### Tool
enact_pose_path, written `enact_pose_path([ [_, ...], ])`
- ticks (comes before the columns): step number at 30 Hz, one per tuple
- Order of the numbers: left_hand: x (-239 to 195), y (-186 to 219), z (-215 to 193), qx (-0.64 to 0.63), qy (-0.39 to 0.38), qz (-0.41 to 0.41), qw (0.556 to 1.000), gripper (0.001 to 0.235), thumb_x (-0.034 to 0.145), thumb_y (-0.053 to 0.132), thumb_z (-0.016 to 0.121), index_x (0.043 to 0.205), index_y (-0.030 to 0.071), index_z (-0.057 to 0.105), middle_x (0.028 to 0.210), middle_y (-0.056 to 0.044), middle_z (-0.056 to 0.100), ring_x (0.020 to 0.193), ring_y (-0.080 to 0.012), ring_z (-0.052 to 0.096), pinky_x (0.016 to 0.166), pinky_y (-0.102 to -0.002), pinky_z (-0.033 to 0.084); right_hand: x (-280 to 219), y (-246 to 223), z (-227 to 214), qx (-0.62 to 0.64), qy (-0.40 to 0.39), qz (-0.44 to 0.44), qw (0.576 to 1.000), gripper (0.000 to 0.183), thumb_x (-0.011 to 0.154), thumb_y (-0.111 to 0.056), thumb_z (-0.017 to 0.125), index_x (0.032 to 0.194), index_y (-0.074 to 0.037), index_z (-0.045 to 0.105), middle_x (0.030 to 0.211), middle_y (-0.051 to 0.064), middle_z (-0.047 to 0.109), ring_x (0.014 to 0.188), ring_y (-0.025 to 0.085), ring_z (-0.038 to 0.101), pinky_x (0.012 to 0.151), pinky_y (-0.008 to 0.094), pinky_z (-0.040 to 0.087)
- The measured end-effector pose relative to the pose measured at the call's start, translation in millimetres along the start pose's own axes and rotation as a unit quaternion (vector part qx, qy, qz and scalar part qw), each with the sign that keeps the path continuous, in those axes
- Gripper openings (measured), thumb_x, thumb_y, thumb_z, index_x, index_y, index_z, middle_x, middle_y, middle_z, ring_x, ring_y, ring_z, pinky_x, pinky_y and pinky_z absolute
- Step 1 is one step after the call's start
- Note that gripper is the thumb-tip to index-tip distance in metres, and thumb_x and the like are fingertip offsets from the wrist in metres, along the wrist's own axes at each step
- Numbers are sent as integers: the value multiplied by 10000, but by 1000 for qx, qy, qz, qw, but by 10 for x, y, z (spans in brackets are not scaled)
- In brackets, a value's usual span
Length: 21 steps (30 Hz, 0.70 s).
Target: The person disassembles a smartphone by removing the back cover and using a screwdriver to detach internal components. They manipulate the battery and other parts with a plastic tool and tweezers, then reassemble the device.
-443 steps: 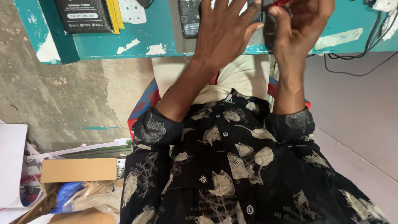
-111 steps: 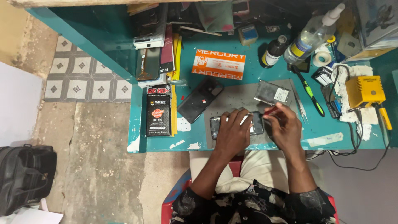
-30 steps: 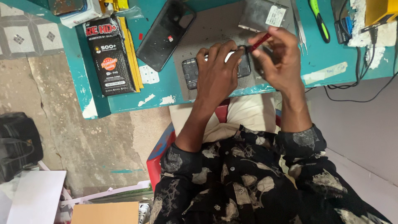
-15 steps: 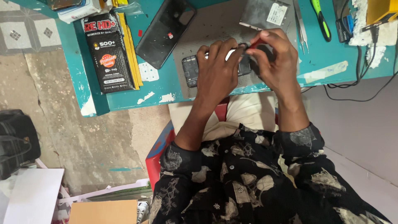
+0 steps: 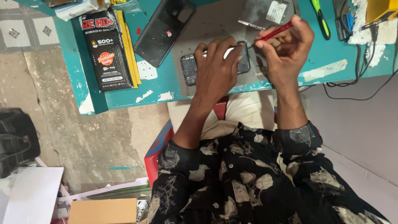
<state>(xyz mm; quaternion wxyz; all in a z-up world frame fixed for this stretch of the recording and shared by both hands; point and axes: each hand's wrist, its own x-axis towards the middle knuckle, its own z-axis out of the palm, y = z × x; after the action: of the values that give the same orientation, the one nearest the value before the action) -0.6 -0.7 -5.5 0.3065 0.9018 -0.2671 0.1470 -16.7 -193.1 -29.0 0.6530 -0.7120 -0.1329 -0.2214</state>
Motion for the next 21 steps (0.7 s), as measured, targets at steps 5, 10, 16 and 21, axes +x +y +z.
enact_pose_path([
  [5,56,1,-31,2,-22,-10,1000,467,885,370,809,1267,124,697,1293,-35,568,1220,-239,510,1069,-529,319,-31,75,-29,30,27,29,999,727,1144,222,710,1570,-190,289,1174,173,660,1059,216,689,999,328,647],
  [10,72,-10,-109,-6,-84,-22,996,878,679,570,858,1345,52,613,1342,-71,551,1272,-281,485,1066,-559,291,-74,89,-57,15,80,65,995,790,1109,221,728,1597,-169,245,1196,178,659,1071,211,689,975,300,604],
  [16,-44,-99,-223,8,-101,-14,995,881,747,545,846,1417,52,556,1444,-73,522,1342,-285,464,1116,-559,278,-36,-227,-167,-142,32,48,988,856,1086,181,821,1630,-205,285,1127,111,692,966,149,657,859,236,583],
  [21,-97,-144,-204,-9,-100,-2,995,856,824,533,826,1452,32,529,1460,-79,511,1350,-287,467,1118,-557,279,92,-553,-268,-367,-85,60,924,643,968,-6,936,1502,-129,601,993,91,689,801,141,631,758,303,541],
])
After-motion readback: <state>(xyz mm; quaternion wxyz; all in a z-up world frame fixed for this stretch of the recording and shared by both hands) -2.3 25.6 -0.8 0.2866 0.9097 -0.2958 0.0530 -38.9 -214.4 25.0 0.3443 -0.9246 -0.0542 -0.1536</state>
